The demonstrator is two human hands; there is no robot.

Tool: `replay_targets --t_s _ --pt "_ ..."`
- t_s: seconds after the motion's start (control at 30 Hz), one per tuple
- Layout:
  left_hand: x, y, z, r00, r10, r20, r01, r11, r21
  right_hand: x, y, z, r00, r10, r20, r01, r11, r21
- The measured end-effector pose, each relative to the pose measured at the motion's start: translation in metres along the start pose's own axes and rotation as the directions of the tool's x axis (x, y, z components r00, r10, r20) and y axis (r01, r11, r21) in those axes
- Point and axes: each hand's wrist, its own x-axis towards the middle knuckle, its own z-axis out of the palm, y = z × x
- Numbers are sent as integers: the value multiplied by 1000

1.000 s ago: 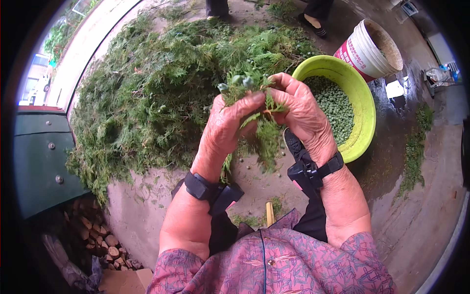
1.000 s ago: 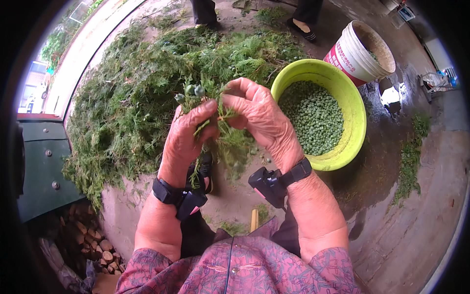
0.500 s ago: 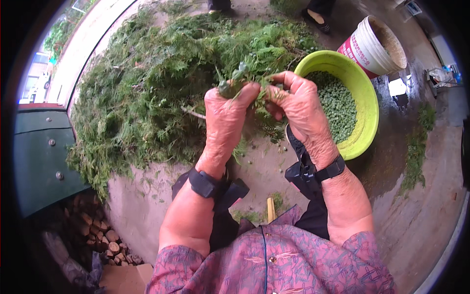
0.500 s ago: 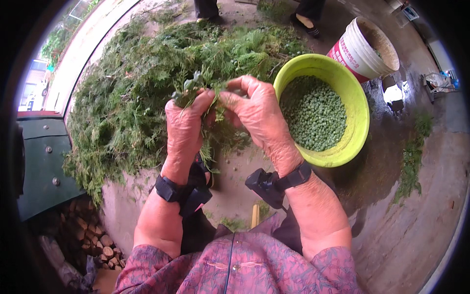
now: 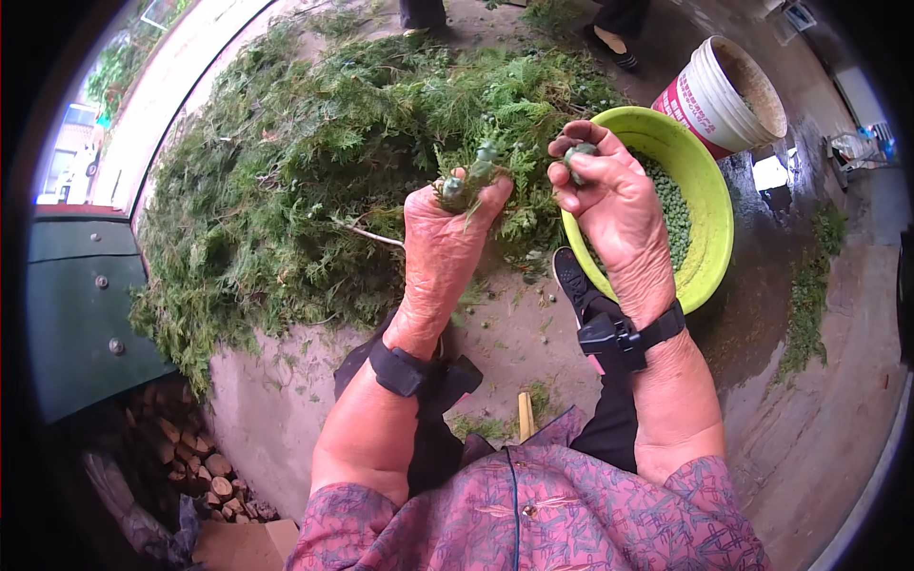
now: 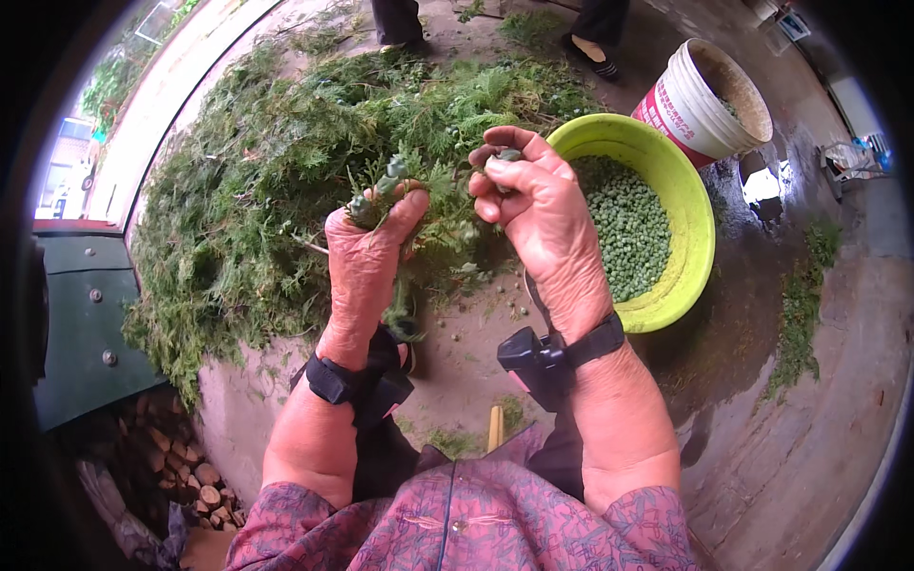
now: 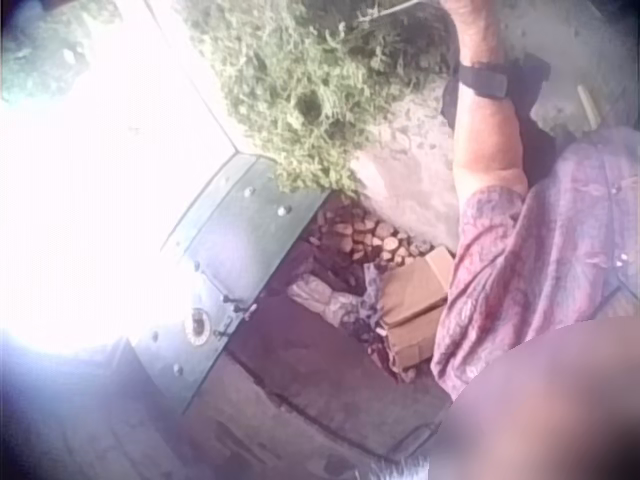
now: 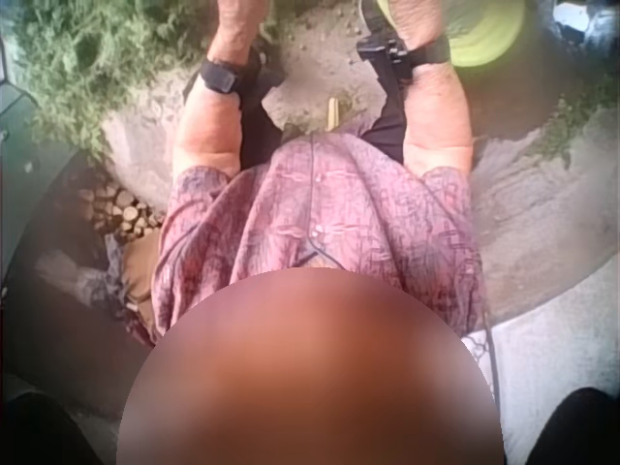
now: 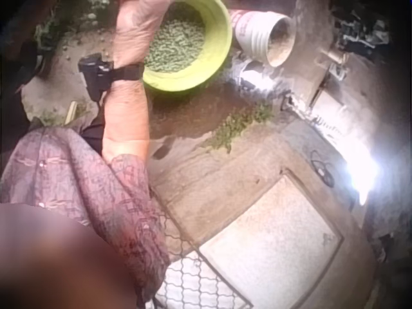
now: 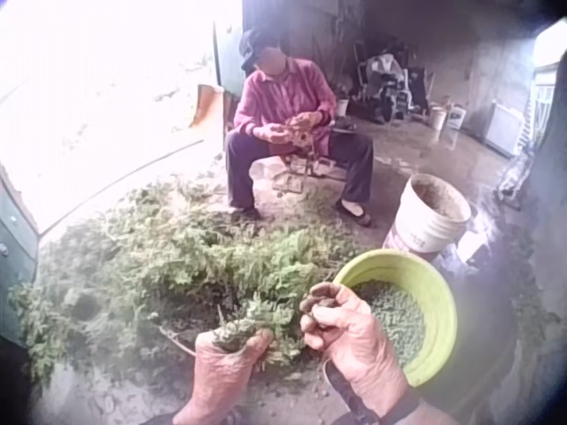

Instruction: Picking small green berries or buds from evergreen branches by hand.

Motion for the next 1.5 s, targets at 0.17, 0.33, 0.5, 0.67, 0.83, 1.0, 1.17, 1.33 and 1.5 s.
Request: replay_targets --t_s 0.17,0.33,0.5,0.67,0.83,1.0,1.17,1.33,1.5 --pt "2 -9 -4 980 101 173 -135 970 201 -8 -6 3 987 37 154 -13 988 -154" --pt "2 -14 -4 961 184 206 -229 947 224 -10 7 10 907 -206 368 422 474 -773" --pt "2 -9 -2 966 157 207 -192 969 158 -11 10 7 984 -16 176 126 762 -636" --pt "1 -6 -5 970 144 195 -165 982 92 -6 7 3 996 88 -10 -87 955 -285" --pt "10 -2 -14 992 99 -78 -104 992 -69 1 16 -9 986 -15 -163 -6 992 -125" --pt "31 0 -42 858 34 -512 -200 941 -272 -21 68 -37 952 209 -224 -284 874 -395" --pt "39 2 -51 774 -71 -629 -203 913 -353 -71 125 -43 806 589 -63 -456 548 -702" --pt "37 6 -57 795 -115 -596 -186 889 -418 -83 153 -51 733 674 -91 -571 536 -622" --pt "37 9 -61 788 -133 -601 -196 872 -449 -19 93 -31 965 257 -42 -259 930 -260"
